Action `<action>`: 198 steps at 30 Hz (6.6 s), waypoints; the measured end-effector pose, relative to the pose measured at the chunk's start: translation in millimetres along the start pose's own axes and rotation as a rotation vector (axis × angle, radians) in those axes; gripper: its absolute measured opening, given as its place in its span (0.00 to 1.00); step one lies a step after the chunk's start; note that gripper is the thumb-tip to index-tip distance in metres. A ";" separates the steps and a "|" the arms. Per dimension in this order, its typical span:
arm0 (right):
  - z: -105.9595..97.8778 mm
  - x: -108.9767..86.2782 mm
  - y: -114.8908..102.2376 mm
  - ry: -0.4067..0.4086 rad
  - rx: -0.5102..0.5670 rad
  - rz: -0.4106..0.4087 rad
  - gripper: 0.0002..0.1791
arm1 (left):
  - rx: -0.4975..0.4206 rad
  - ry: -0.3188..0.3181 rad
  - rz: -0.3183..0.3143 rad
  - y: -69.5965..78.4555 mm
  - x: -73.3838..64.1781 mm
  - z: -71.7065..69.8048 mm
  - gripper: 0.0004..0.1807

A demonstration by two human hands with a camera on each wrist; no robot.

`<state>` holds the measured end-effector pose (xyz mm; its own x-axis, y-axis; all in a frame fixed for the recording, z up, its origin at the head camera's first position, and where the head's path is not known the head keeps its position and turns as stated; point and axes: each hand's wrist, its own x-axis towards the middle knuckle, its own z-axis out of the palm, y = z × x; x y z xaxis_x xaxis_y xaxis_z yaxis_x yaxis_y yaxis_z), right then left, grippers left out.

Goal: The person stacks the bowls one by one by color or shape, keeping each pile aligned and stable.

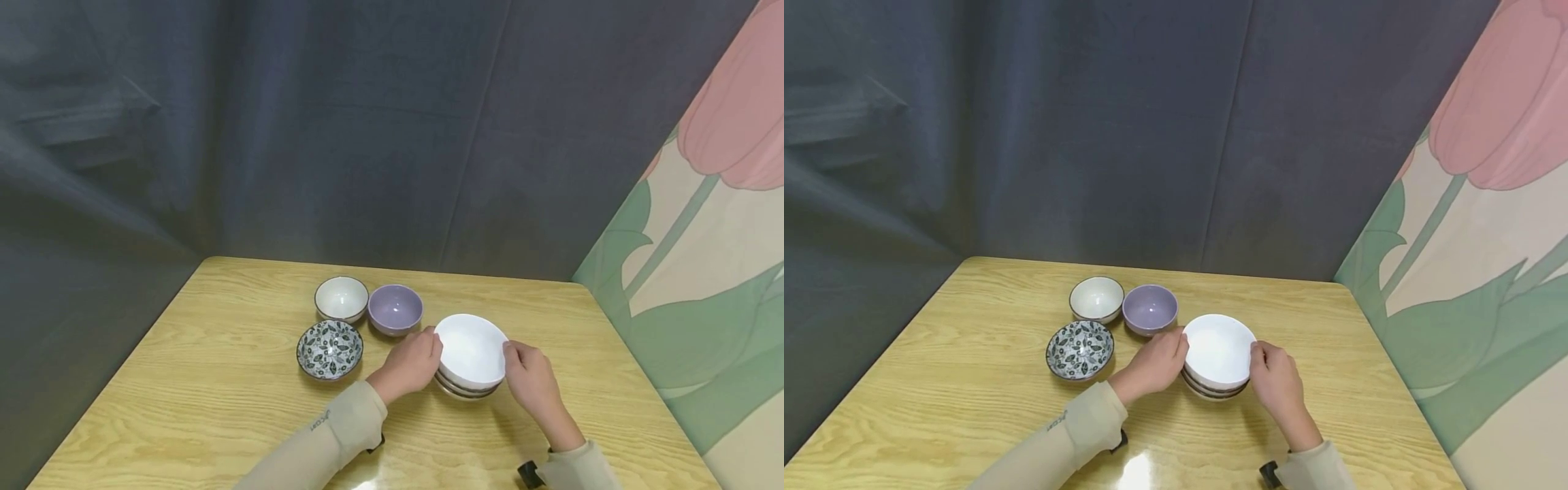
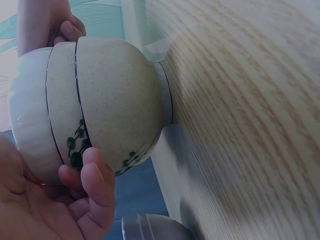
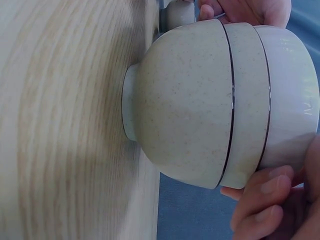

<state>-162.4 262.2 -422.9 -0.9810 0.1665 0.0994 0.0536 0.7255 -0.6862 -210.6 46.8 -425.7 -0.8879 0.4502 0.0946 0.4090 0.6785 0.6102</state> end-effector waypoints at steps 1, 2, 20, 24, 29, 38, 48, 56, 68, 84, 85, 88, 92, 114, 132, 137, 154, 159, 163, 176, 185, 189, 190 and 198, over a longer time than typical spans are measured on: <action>-0.3 0.0 -0.2 0.000 0.001 -0.001 0.27 | -0.002 -0.003 -0.001 0.5 -0.1 -0.5 0.23; -0.5 0.0 -0.5 0.002 0.000 -0.005 0.27 | -0.005 -0.005 -0.001 0.6 0.0 -0.7 0.22; -2.6 0.0 -5.9 -0.040 -0.058 -0.021 0.29 | 0.004 -0.019 0.009 -0.9 2.1 0.8 0.21; -4.2 0.2 -7.8 -0.048 -0.087 -0.023 0.28 | -0.002 -0.012 0.009 -1.3 2.7 1.8 0.22; -11.3 4.5 -13.3 -0.063 -0.106 -0.015 0.27 | -0.016 0.001 0.038 -0.9 6.7 -0.1 0.24; -12.8 5.0 -9.2 -0.082 -0.190 -0.010 0.26 | -0.076 -0.007 0.049 -7.9 1.5 -0.2 0.27; -4.1 0.0 -6.5 -0.108 -0.156 0.004 0.27 | -0.081 -0.027 0.050 -13.4 -4.3 3.6 0.27; -4.7 -0.5 -5.7 -0.103 -0.160 0.010 0.28 | -0.066 -0.044 0.031 -10.5 -4.0 3.5 0.27; -13.0 6.8 -9.7 -0.133 -0.076 0.006 0.23 | -0.010 -0.039 0.026 -7.7 1.7 -2.1 0.28; -12.5 5.6 -6.3 -0.135 -0.097 0.003 0.30 | -0.019 -0.028 -0.015 -4.7 0.2 -1.1 0.28; -12.4 5.2 -6.4 -0.135 -0.099 0.003 0.29 | -0.021 -0.028 -0.020 -4.5 0.0 -0.9 0.28; -12.4 5.1 -6.1 -0.130 -0.098 -0.001 0.29 | -0.024 -0.023 -0.022 -4.6 -0.1 -0.7 0.28; -12.3 5.1 -5.4 -0.127 -0.087 -0.005 0.28 | -0.025 -0.016 -0.010 -5.6 0.5 -1.2 0.27; -10.2 3.9 -1.3 -0.106 -0.062 -0.004 0.30 | -0.162 -0.069 0.010 -11.4 2.1 -2.6 0.28; -5.3 -3.7 9.5 -0.072 -0.022 -0.008 0.36 | -0.221 -0.098 -0.037 -11.0 -2.1 2.7 0.33; -2.8 1.9 5.0 -0.063 -0.003 -0.027 0.38 | -0.231 -0.093 -0.047 -12.9 -1.6 -6.4 0.33; 10.6 -26.7 -42.1 0.577 -0.166 -0.565 0.15 | -0.169 0.151 -0.125 -66.5 -22.7 -117.6 0.24; 37.5 -42.6 -63.6 0.365 0.006 -0.867 0.12 | -0.109 0.176 -0.308 -116.6 -24.4 -141.5 0.29; 59.9 -48.9 -77.4 0.108 0.069 -0.850 0.14 | -0.146 0.120 -0.389 -147.0 -23.0 -139.6 0.33; 109.2 -22.8 -99.2 -0.168 0.111 -0.519 0.20 | -0.386 0.059 -0.425 -178.3 -11.0 -100.5 0.32; 115.1 -9.0 -109.1 -0.214 0.084 -0.493 0.20 | -0.330 0.110 -0.387 -184.5 1.4 -95.0 0.31; 115.5 -7.3 -108.4 -0.224 0.080 -0.472 0.20 | -0.307 0.131 -0.363 -187.1 3.9 -92.3 0.30; 115.9 -6.8 -107.8 -0.226 0.075 -0.469 0.20 | -0.294 0.139 -0.354 -188.0 4.2 -91.9 0.29; 115.4 -4.9 -105.2 -0.253 0.064 -0.425 0.19 | -0.233 0.177 -0.339 -191.5 4.0 -98.0 0.24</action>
<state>-184.8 108.0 -434.4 -0.9287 -0.3077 0.2072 -0.3642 0.6502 -0.6668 -313.2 -138.2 -465.1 -0.9943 0.1044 -0.0205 0.0481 0.6129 0.7887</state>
